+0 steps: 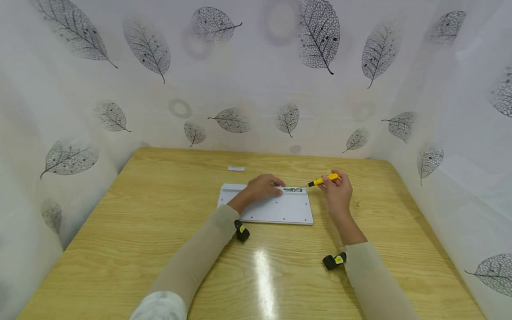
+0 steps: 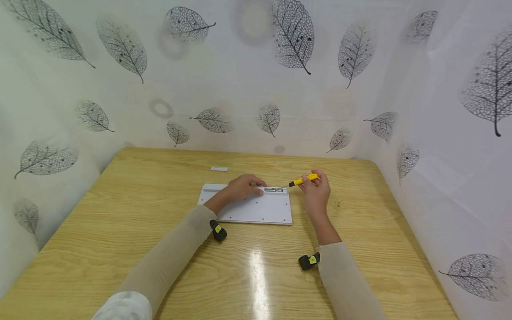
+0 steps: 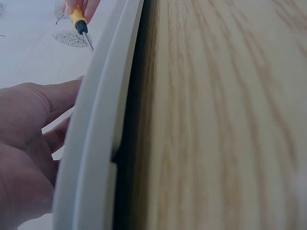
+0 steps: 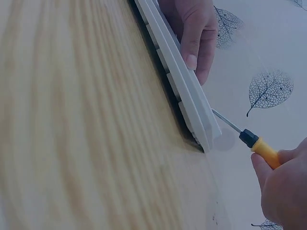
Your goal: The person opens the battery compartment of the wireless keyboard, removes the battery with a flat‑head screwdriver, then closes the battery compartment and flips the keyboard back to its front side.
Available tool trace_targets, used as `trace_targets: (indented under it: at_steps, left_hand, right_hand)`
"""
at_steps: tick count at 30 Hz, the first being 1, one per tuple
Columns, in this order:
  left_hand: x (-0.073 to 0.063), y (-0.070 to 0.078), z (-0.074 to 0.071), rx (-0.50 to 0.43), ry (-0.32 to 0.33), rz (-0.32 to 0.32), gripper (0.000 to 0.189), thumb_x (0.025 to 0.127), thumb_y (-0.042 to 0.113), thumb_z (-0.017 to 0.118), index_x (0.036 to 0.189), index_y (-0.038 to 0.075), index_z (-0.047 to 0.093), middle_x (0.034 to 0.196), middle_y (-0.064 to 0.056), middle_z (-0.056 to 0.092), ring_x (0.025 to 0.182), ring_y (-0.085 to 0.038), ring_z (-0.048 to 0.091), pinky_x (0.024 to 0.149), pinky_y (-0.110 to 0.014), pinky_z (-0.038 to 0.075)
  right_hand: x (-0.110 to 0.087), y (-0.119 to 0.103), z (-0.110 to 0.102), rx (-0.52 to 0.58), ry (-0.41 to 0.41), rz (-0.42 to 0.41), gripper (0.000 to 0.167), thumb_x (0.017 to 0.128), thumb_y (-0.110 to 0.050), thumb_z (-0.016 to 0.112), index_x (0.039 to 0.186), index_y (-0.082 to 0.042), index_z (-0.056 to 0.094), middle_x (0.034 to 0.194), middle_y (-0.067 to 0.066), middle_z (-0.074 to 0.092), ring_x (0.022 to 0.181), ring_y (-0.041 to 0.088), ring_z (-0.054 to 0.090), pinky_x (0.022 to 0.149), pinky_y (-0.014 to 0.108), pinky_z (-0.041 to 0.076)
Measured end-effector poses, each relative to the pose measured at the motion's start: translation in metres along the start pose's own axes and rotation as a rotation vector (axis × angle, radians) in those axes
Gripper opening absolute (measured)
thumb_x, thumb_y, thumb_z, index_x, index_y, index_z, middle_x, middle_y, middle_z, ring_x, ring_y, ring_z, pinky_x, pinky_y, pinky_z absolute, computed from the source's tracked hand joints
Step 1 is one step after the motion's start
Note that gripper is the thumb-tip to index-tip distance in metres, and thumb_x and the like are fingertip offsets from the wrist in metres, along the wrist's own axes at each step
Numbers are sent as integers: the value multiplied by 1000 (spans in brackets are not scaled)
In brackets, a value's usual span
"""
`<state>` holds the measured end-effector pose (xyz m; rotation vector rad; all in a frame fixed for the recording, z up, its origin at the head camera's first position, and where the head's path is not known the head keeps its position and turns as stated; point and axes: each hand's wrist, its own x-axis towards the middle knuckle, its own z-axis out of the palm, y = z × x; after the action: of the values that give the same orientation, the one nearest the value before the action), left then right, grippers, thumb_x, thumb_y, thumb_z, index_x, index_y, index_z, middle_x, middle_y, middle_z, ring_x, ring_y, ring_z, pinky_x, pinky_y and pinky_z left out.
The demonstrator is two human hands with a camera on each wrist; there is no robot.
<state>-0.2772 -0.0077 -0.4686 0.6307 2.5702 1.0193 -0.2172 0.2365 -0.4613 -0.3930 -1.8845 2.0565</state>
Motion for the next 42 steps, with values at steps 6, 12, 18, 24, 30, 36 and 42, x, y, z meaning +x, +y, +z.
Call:
trace_targets:
  at_steps: [6, 12, 18, 24, 30, 36, 42]
  left_hand:
    - [0, 0, 0, 1, 2, -10, 30, 95, 35, 70, 125, 31, 71, 136, 7, 65, 133, -19, 54, 115, -48, 34]
    - [-1, 0, 0, -13, 6, -11, 29, 95, 35, 70, 124, 31, 71, 136, 7, 65, 133, -19, 54, 114, -47, 35]
    - [-1, 1, 1, -14, 6, -12, 29, 95, 36, 70, 124, 30, 71, 135, 7, 66, 132, -19, 55, 113, -47, 37]
    - [-1, 1, 1, -19, 8, -3, 30, 95, 34, 70, 124, 30, 71, 135, 6, 66, 131, -19, 56, 112, -47, 37]
    - [0, 1, 0, -18, 9, 1, 30, 94, 34, 71, 124, 29, 71, 135, 5, 65, 129, -19, 56, 110, -47, 39]
    - [0, 1, 0, -8, 11, 9, 31, 94, 34, 71, 125, 29, 71, 136, 5, 65, 131, -19, 56, 112, -46, 38]
    - [1, 0, 1, 8, 6, 10, 31, 95, 34, 70, 125, 28, 71, 136, 5, 65, 131, -19, 56, 111, -47, 38]
  right_hand:
    - [0, 1, -1, 51, 33, 62, 47, 99, -9, 62, 141, -2, 44, 123, 16, 60, 123, 32, 62, 86, 24, 57]
    - [1, 5, -2, 102, 51, 92, 47, 100, -8, 61, 143, -2, 44, 132, 23, 57, 127, 36, 60, 86, 24, 57]
    - [4, 8, -4, 190, 81, 153, 47, 100, -4, 58, 144, -2, 43, 133, 23, 58, 123, 31, 64, 85, 24, 57]
    - [6, 11, -3, 261, 115, 195, 45, 100, 0, 57, 142, 0, 42, 130, 22, 59, 116, 26, 68, 82, 25, 58]
    - [7, 13, -2, 307, 135, 228, 48, 99, 0, 58, 144, 0, 42, 130, 23, 57, 114, 26, 69, 82, 26, 58]
    - [7, 14, -2, 344, 149, 250, 48, 99, 0, 58, 144, 0, 42, 128, 22, 57, 114, 26, 69, 80, 26, 58]
    - [6, 14, -1, 377, 168, 272, 49, 97, 2, 60, 143, 0, 43, 126, 21, 59, 110, 25, 71, 79, 27, 59]
